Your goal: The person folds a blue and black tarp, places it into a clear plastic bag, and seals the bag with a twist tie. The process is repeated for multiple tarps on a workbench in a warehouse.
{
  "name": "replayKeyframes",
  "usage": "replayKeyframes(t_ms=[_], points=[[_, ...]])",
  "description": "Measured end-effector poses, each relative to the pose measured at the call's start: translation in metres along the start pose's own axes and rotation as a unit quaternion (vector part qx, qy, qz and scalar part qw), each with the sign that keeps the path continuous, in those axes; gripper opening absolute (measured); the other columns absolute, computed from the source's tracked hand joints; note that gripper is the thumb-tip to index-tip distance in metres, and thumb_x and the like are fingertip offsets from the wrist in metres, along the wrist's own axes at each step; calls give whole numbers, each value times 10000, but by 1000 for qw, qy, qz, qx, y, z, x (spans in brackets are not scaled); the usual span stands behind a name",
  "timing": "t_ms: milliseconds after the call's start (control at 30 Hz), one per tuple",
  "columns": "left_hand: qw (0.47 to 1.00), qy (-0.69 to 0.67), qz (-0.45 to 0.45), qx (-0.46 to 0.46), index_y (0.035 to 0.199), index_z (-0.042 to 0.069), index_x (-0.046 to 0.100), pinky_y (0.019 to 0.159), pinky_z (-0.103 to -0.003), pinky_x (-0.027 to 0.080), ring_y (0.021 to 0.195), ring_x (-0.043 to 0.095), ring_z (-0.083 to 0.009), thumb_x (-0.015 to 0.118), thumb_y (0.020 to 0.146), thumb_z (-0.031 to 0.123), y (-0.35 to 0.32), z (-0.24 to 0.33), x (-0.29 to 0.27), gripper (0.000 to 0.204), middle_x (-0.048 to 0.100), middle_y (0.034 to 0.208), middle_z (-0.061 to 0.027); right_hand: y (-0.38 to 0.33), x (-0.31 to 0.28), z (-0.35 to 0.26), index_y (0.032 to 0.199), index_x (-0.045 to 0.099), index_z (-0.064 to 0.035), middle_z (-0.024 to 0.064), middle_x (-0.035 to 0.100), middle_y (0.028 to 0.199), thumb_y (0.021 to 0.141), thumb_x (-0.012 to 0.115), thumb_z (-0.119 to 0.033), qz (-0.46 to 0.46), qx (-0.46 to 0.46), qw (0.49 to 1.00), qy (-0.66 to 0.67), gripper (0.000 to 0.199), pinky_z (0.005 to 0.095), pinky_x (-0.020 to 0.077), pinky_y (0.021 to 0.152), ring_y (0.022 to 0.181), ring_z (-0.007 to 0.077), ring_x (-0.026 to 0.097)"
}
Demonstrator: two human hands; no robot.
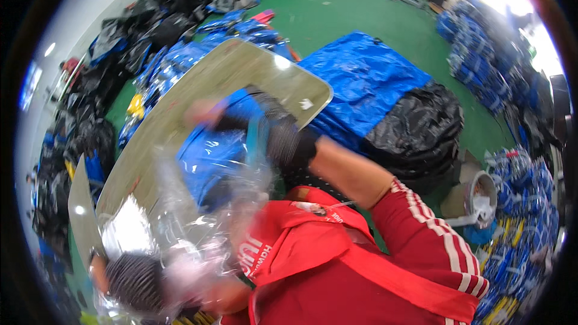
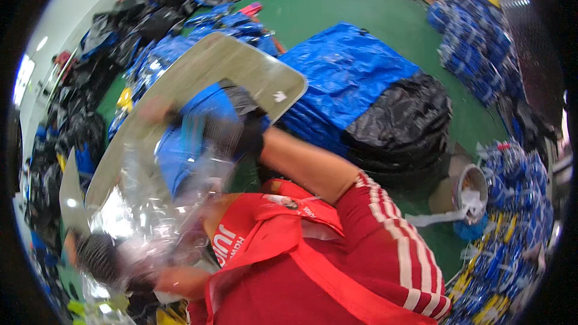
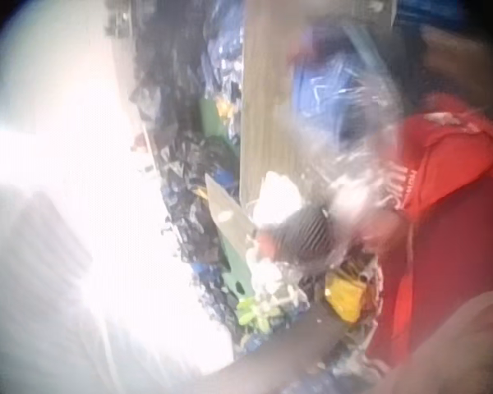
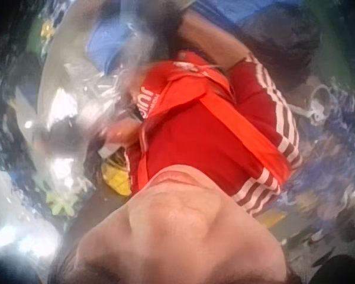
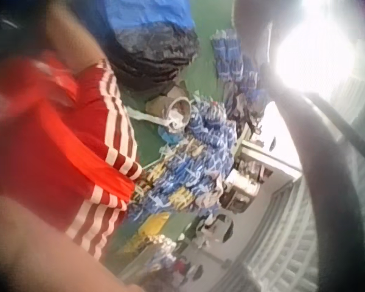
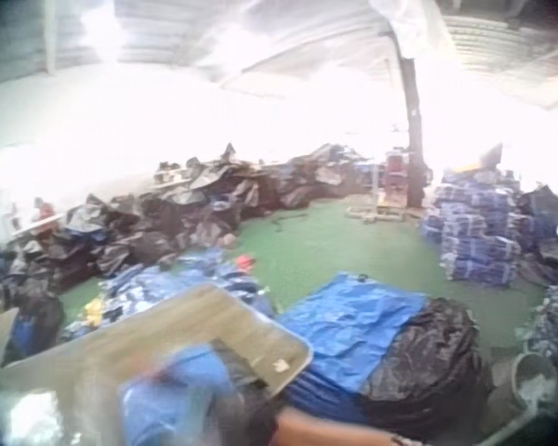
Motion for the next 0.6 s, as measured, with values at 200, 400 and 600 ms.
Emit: replayKeyframes(t_ms=[200, 400, 600], points=[[858, -202, -463, -92, 1242, -51, 455, 970, -380, 417, 1087, 526, -253, 817, 648, 316, 48, 14, 179, 787, 536, 1132, -143, -119, 4, 0, 1330, 455, -33, 99, 599, 1165, 838, 725, -259, 64, 228, 965, 108, 605, 356, 470, 906, 1034, 208, 589], [866, 455, -16, 205, 1133, 17, 592, 935, -441, 435, 1039, 569, -391, 731, 759, 192, 57, -84, 153, 436, 593, 1092, -220, -182, -43, -12, 1338, 435, -48, 140, 613, 1117, 932, 582, -239, 267, 210, 890, 303, 472, 373, 455, 946, 1065, 262, 588], [965, 204, -153, -59, 1182, 42, 536, 832, -409, 497, 933, 607, -270, 594, 902, 270, 70, -213, 150, 366, 620, 1001, -129, -257, -68, -59, 1436, 381, -123, 241, 450, 1351, 754, 754, -279, 227, 119, 912, -320, 793, 427, 436, 974, 1169, 409, 523]])
Point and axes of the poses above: each hand's wrist, its own y-axis towards the middle knuckle, its own x-axis out of the palm, z = x × y, the point moved 9 cm from there along y, towards the middle knuckle
